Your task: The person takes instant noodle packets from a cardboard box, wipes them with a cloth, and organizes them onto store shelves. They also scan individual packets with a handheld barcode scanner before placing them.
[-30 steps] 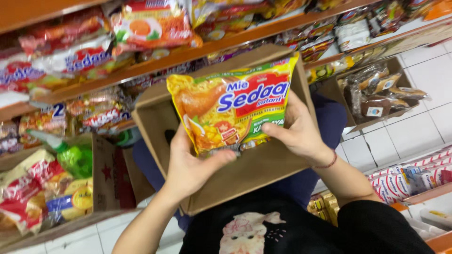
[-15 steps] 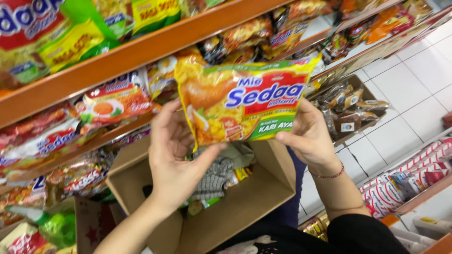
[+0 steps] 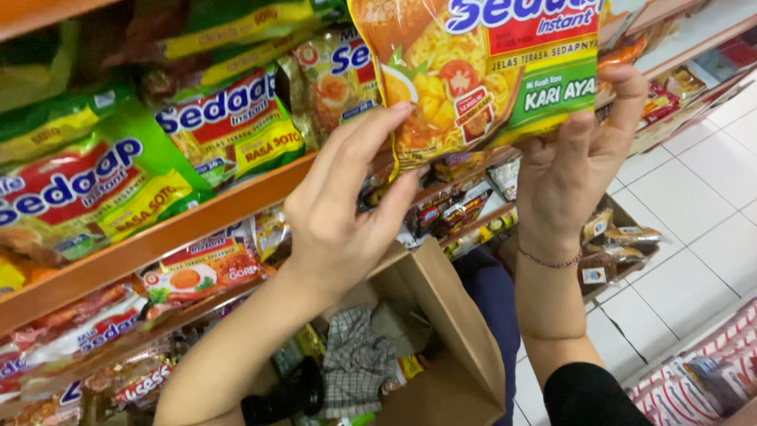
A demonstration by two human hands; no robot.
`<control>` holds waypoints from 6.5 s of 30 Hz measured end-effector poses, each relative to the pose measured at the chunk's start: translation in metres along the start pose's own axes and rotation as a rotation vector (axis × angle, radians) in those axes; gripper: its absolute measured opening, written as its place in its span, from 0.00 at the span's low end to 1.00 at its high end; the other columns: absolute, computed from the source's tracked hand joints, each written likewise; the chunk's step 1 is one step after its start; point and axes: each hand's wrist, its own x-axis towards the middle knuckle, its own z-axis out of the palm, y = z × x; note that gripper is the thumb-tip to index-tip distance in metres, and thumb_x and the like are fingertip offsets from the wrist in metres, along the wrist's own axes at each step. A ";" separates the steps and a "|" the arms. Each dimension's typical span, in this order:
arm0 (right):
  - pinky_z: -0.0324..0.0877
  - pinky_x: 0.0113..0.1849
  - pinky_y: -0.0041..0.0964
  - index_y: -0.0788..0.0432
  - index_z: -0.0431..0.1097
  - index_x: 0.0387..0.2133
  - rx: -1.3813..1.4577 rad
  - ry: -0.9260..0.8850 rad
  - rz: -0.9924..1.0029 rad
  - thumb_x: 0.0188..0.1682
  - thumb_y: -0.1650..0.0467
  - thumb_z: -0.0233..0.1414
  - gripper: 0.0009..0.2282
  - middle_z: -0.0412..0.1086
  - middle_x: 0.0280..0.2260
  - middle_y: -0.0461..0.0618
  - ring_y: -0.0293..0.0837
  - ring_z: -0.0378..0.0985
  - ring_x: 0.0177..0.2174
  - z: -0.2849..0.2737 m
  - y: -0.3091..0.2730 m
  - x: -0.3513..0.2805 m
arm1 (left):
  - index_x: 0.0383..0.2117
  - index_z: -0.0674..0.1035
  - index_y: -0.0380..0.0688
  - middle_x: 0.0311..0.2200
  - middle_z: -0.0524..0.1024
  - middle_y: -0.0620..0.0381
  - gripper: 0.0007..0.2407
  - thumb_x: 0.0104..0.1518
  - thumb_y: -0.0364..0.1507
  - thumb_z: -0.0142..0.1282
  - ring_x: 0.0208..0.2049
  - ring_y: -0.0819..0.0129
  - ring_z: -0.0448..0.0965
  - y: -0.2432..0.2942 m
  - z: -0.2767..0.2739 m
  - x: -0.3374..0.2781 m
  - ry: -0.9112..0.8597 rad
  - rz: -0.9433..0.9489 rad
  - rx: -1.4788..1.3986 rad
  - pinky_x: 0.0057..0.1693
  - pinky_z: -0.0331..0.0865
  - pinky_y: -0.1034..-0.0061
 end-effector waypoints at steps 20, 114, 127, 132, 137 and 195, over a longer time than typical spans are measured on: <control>0.77 0.39 0.31 0.58 0.53 0.61 -0.039 0.070 -0.212 0.63 0.71 0.57 0.20 0.68 0.47 0.48 0.36 0.74 0.41 0.023 0.056 0.048 | 0.54 0.73 0.29 0.41 0.78 0.46 0.17 0.65 0.19 0.70 0.39 0.57 0.83 -0.053 0.006 0.058 0.127 0.413 0.351 0.42 0.77 0.72; 0.72 0.39 0.47 0.61 0.71 0.35 -0.873 -1.563 -0.103 0.41 0.75 0.55 0.09 0.69 0.34 0.53 0.54 0.75 0.34 0.074 0.078 -0.188 | 0.52 0.77 0.44 0.48 0.77 0.48 0.30 0.36 0.36 0.67 0.44 0.47 0.75 -0.148 0.048 -0.362 -1.782 -0.200 0.988 0.42 0.68 0.45; 0.72 0.41 0.49 0.61 0.71 0.39 -0.860 -1.553 -0.063 0.41 0.77 0.52 0.11 0.72 0.36 0.52 0.54 0.77 0.39 0.067 0.078 -0.192 | 0.43 0.82 0.43 0.38 0.81 0.47 0.20 0.42 0.34 0.65 0.36 0.49 0.79 -0.143 0.035 -0.329 -2.007 -0.268 0.997 0.37 0.65 0.53; 0.72 0.42 0.50 0.60 0.72 0.40 -0.858 -1.547 -0.017 0.41 0.78 0.53 0.13 0.73 0.35 0.53 0.55 0.77 0.39 0.065 0.083 -0.195 | 0.39 0.84 0.42 0.34 0.83 0.47 0.16 0.44 0.33 0.65 0.33 0.50 0.81 -0.143 0.045 -0.324 -1.979 -0.244 1.017 0.35 0.64 0.56; 0.72 0.38 0.47 0.60 0.73 0.41 -0.839 -1.555 0.003 0.42 0.77 0.54 0.13 0.72 0.31 0.52 0.53 0.77 0.35 0.069 0.084 -0.195 | 0.35 0.86 0.42 0.31 0.84 0.46 0.12 0.46 0.33 0.64 0.29 0.51 0.82 -0.098 0.028 -0.311 -1.807 -0.230 1.119 0.34 0.63 0.59; 0.63 0.64 0.42 0.67 0.53 0.67 -0.295 0.053 0.570 0.68 0.64 0.47 0.22 0.60 0.65 0.57 0.46 0.67 0.59 -0.059 -0.077 -0.221 | 0.52 0.79 0.33 0.43 0.82 0.55 0.10 0.72 0.29 0.55 0.44 0.78 0.80 -0.038 0.008 -0.235 -0.259 -0.848 -0.615 0.51 0.75 0.80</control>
